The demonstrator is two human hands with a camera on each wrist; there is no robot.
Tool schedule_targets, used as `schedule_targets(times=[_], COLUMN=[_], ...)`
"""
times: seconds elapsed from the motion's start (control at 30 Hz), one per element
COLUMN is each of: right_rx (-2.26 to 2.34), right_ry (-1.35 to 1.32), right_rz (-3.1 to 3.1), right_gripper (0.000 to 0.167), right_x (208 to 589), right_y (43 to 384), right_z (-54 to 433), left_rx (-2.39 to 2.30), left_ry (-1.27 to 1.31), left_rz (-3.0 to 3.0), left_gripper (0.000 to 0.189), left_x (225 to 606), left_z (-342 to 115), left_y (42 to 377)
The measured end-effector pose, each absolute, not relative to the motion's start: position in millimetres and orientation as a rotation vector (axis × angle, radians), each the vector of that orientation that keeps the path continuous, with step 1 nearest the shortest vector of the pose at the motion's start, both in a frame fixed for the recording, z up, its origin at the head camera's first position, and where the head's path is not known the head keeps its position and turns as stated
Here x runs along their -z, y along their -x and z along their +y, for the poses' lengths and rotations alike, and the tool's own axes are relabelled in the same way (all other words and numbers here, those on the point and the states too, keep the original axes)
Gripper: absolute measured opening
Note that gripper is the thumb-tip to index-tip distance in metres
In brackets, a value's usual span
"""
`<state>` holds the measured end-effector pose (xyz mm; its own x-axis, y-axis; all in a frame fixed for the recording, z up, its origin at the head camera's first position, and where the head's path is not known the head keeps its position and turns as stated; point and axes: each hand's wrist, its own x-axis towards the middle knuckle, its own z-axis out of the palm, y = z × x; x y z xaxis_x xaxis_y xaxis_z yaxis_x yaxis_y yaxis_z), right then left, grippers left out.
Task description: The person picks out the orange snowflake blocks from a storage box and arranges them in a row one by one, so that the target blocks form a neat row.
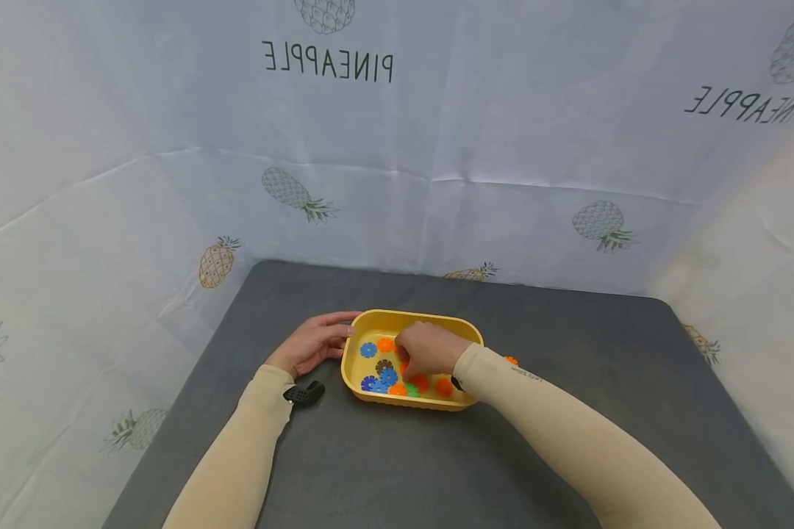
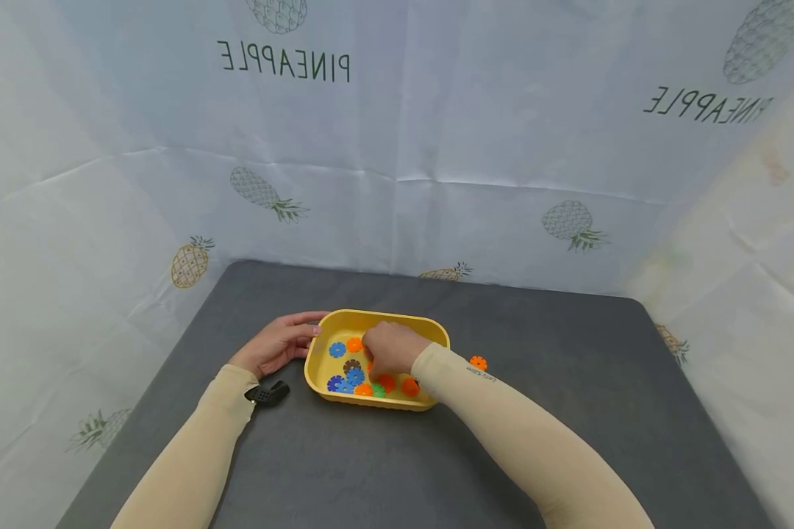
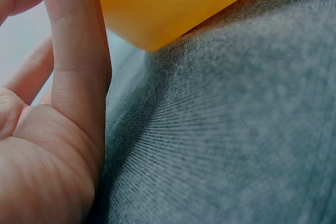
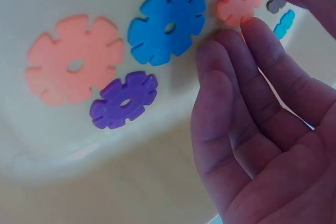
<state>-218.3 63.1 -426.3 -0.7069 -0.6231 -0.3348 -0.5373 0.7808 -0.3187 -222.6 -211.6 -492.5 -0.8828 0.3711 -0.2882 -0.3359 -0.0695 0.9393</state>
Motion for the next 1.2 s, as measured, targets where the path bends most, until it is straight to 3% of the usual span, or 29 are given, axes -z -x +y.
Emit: schedule_targets(times=[0.23,0.6,1.2], right_rx=[0.362,0.590,1.011], right_ry=[0.885,0.912,0.599], right_rz=[2.530,2.548,2.752], right_gripper=[0.018,0.029,0.032], right_x=[419,404,395], right_y=[220,218,195], right_z=[69,97,203], left_rx=[-2.000,-1.992,-1.971], left_ry=[-0.066,-0.073,-0.090], left_rz=[1.750,1.766,1.766], left_gripper=[0.061,0.061,0.065], left_x=[491,492,496], left_z=[-211,-210,-211], left_y=[221,222,219])
